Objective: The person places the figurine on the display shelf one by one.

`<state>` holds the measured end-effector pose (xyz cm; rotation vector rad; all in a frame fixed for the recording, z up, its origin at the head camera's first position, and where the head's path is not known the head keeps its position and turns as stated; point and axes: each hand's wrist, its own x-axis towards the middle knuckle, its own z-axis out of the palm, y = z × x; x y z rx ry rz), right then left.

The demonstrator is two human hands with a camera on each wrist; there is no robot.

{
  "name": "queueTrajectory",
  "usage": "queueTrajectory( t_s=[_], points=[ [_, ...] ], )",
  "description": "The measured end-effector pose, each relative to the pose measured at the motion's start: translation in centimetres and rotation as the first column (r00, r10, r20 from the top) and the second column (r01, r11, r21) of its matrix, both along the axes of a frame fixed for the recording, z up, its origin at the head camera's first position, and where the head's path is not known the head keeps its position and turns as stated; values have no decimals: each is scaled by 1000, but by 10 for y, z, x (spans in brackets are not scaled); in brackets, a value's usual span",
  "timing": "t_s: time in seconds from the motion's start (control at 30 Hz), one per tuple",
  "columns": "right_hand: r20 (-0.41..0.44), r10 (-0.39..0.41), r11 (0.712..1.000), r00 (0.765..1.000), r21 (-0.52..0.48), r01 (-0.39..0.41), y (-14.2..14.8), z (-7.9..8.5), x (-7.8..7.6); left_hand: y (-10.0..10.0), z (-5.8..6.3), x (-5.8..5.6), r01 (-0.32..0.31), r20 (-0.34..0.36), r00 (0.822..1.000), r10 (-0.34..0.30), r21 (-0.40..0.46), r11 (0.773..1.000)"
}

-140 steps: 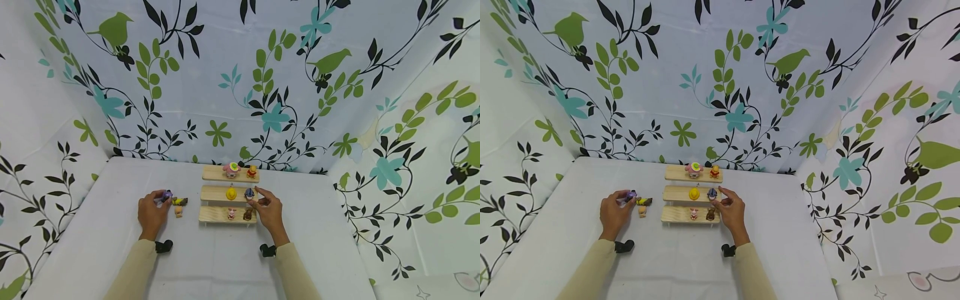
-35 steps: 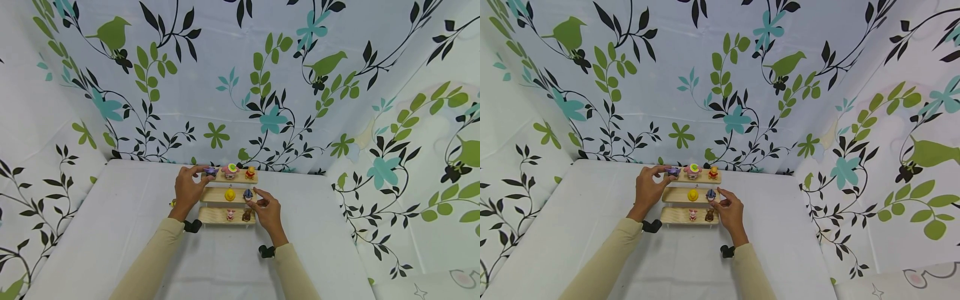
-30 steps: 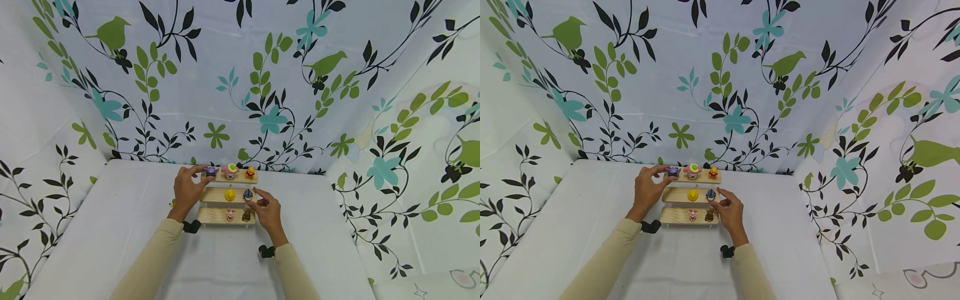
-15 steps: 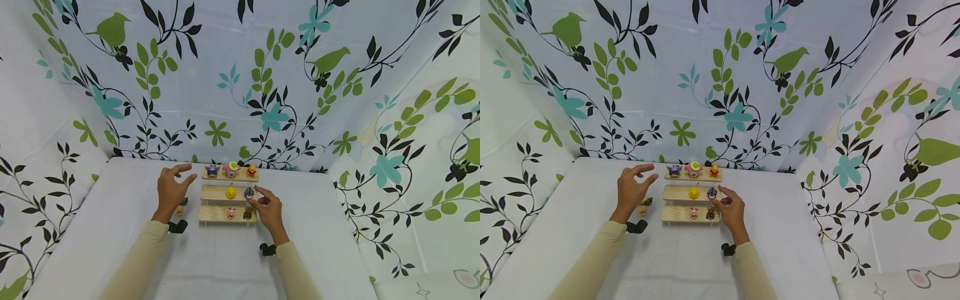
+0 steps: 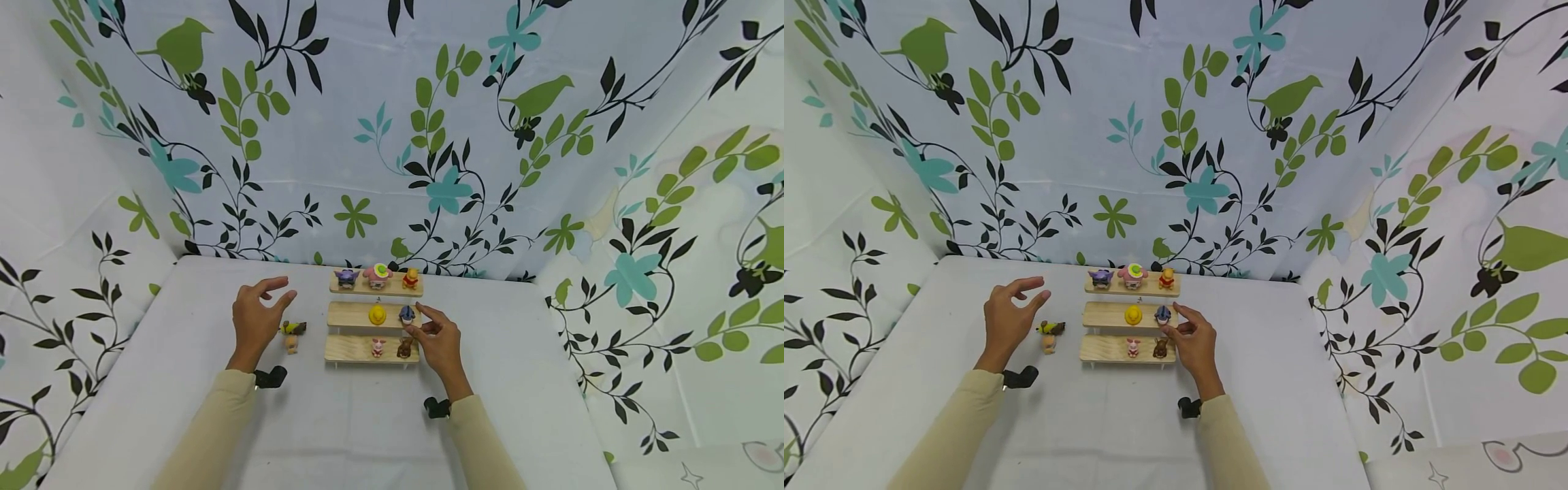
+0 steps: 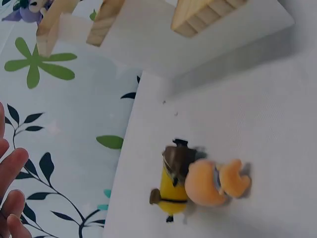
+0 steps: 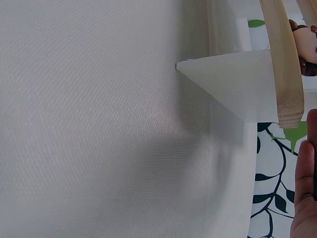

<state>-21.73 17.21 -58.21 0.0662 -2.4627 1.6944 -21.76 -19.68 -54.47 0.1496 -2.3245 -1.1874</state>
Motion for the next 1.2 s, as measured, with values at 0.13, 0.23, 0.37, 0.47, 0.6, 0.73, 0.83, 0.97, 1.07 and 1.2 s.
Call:
queueTrajectory(
  t_s=[0.13,0.23,0.37,0.47,0.6,0.73,0.83,0.97,1.07,1.2],
  points=[
    [-2,-3,1000,1000,4,3,0,0,0,-7,-7,4,-33,42,999,33,-2,999],
    [-4,-2,1000,1000,5,2,1,0,1,-11,-15,9,-50,73,996,51,-8,999],
    [-8,4,1000,1000,-3,-4,1,0,1,-14,-25,15,-59,105,993,60,-10,998],
    [-15,5,1000,1000,-15,-5,1,0,1,-14,-31,19,-61,124,990,62,-11,998],
    [-23,5,1000,1000,-28,-5,0,0,1,-13,-38,22,-63,146,987,64,-17,998],
    [-20,8,1000,1000,-17,-8,1,0,0,-13,-46,25,-71,175,982,76,-31,997],
    [-9,7,1000,1000,-7,-7,0,0,0,-12,-53,26,-83,200,975,93,-57,995],
    [0,5,1000,1000,6,-5,0,1,1,-11,-61,27,-94,219,969,113,-94,991],
    [-7,6,1000,1000,12,-5,0,2,1,-10,-64,27,-99,228,966,121,-104,990],
    [-21,14,1000,1000,12,-14,0,0,0,-9,-67,26,-102,266,956,126,-102,990]
  ],
)
